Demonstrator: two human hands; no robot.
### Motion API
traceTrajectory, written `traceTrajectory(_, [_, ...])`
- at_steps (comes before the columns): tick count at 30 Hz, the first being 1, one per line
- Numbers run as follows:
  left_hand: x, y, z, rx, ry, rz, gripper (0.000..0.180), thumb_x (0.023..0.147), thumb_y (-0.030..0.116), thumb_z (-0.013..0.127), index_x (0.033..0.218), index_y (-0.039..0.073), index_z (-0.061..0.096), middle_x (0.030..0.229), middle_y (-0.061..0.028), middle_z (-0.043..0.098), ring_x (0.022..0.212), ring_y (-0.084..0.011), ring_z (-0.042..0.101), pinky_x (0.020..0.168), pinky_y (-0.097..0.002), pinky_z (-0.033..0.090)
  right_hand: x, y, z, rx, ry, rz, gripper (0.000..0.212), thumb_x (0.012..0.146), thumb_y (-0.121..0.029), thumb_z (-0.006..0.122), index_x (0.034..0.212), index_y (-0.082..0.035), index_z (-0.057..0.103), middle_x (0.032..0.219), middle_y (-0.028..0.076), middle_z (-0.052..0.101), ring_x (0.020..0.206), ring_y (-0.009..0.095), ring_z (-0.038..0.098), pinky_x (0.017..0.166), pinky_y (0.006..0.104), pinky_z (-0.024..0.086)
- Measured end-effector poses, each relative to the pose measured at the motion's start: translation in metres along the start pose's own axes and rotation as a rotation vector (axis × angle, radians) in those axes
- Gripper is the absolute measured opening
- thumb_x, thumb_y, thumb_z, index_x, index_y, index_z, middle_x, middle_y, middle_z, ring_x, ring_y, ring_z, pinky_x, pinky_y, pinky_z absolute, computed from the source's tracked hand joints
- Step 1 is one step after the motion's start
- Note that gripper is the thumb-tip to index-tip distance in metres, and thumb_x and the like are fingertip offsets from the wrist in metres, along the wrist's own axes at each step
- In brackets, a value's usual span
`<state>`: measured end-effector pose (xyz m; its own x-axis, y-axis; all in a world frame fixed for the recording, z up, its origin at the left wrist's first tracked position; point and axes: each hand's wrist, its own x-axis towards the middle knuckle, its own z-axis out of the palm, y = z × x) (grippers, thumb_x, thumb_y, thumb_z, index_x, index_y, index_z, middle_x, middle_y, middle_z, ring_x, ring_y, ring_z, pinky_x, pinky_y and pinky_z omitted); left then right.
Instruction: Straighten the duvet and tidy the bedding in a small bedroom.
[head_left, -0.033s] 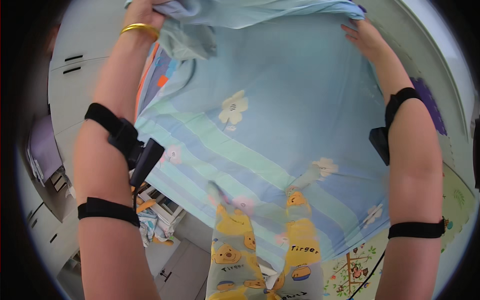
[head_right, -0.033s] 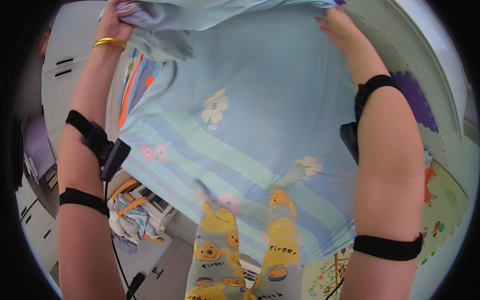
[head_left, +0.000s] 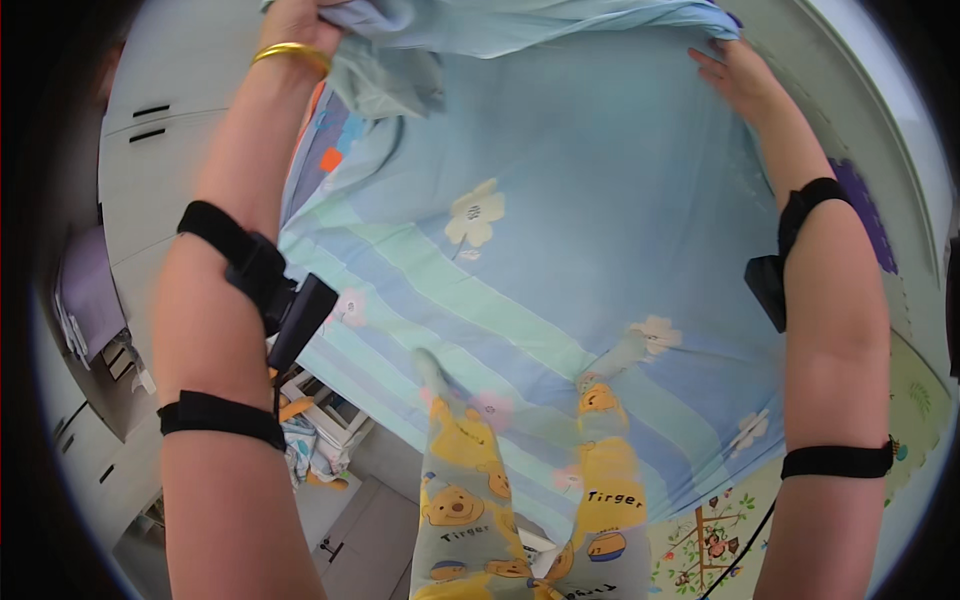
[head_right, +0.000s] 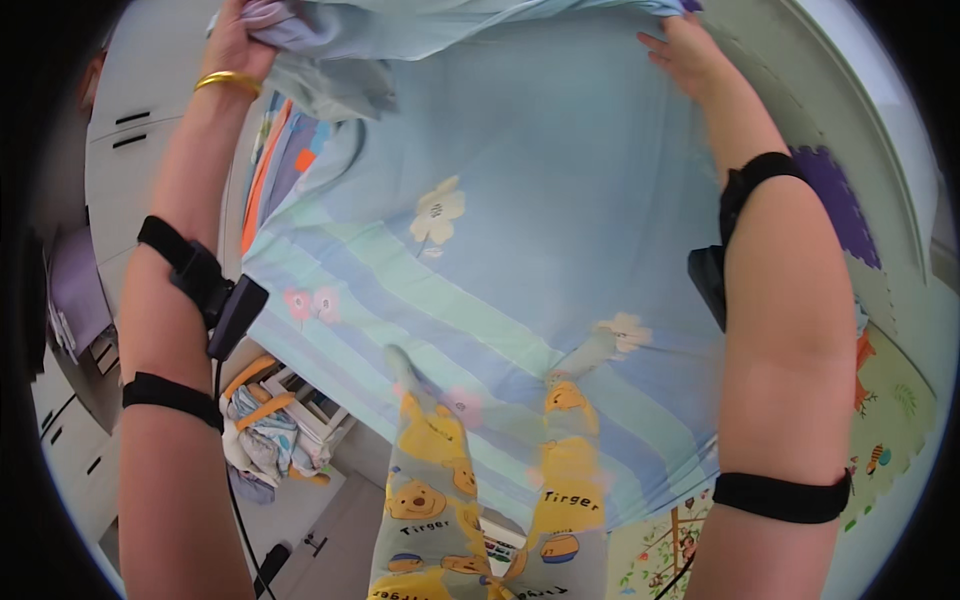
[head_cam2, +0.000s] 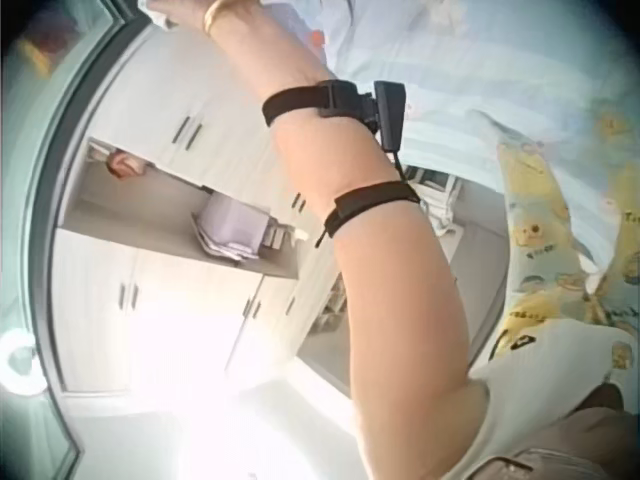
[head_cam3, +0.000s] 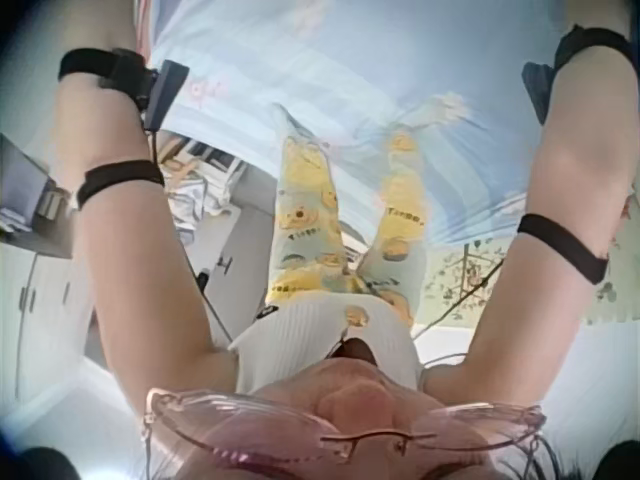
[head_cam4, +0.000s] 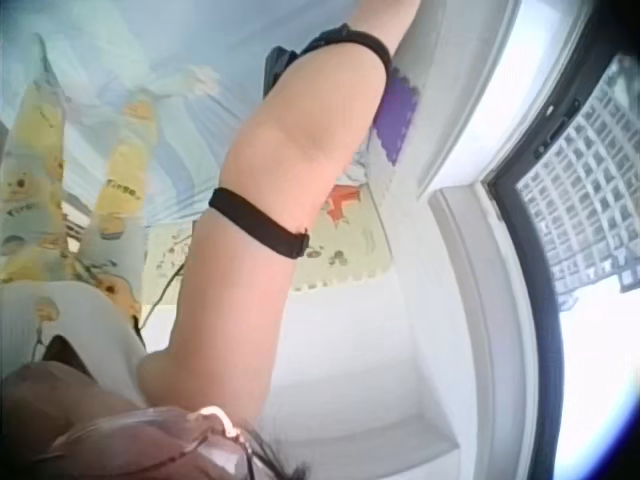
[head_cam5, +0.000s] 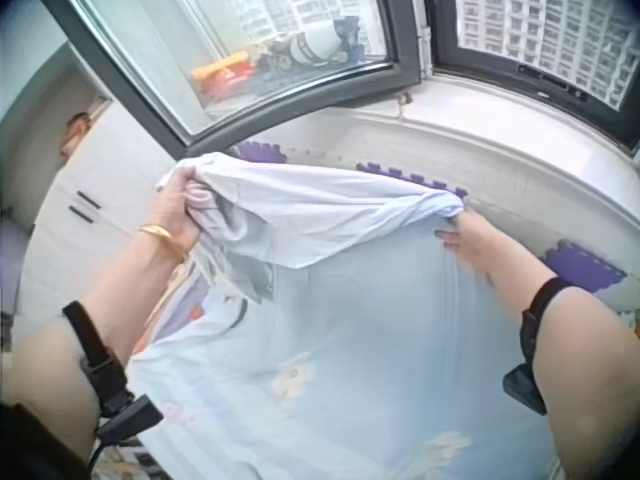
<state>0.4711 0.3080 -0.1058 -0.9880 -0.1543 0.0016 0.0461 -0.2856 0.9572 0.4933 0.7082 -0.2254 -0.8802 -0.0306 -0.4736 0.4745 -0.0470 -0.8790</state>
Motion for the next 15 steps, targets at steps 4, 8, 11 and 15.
traceTrajectory(4, [-0.011,0.013,0.010,0.024,0.136,-0.019,0.006,0.084,0.013,0.055,0.078,0.012,0.057,0.063,0.0057,0.051,0.053,-0.0064,0.048,0.050,-0.0202,0.040,-0.005,-0.020,0.032,0.165,0.126,0.061,0.044,0.099,-0.023,0.031,0.138,-0.003,0.027,0.141,0.016,0.030,0.120,0.026,0.048,0.106,0.0387,0.032])
traceTrajectory(8, [0.025,0.003,-0.029,0.010,-0.005,-0.113,0.007,0.085,0.016,0.055,0.081,0.011,0.057,0.070,0.0024,0.056,0.062,-0.0088,0.053,0.057,-0.0214,0.043,0.038,-0.028,-0.021,0.331,0.015,-0.155,0.033,0.099,-0.014,0.029,0.127,0.001,0.037,0.126,0.018,0.047,0.118,0.029,0.049,0.097,0.0372,0.046])
traceTrajectory(11, [0.025,0.003,-0.039,0.157,-0.173,-0.241,0.022,0.084,0.027,0.058,0.094,0.007,0.061,0.094,-0.0055,0.062,0.085,-0.0149,0.058,0.072,-0.0326,0.047,0.020,-0.032,0.005,0.448,0.211,-0.275,0.032,0.096,-0.007,0.034,0.126,0.002,0.039,0.127,0.020,0.046,0.116,0.032,0.050,0.096,0.0392,0.046])
traceTrajectory(15, [-0.007,0.009,-0.082,0.597,-0.467,-0.594,0.047,0.085,0.042,0.055,0.116,0.007,0.057,0.115,-0.0125,0.058,0.111,-0.0249,0.052,0.093,-0.0418,0.040,0.000,-0.003,0.056,0.227,0.459,-0.093,0.068,0.088,-0.003,0.050,0.141,-0.005,0.008,0.134,0.017,0.036,0.109,0.034,0.055,0.087,0.0374,0.051])
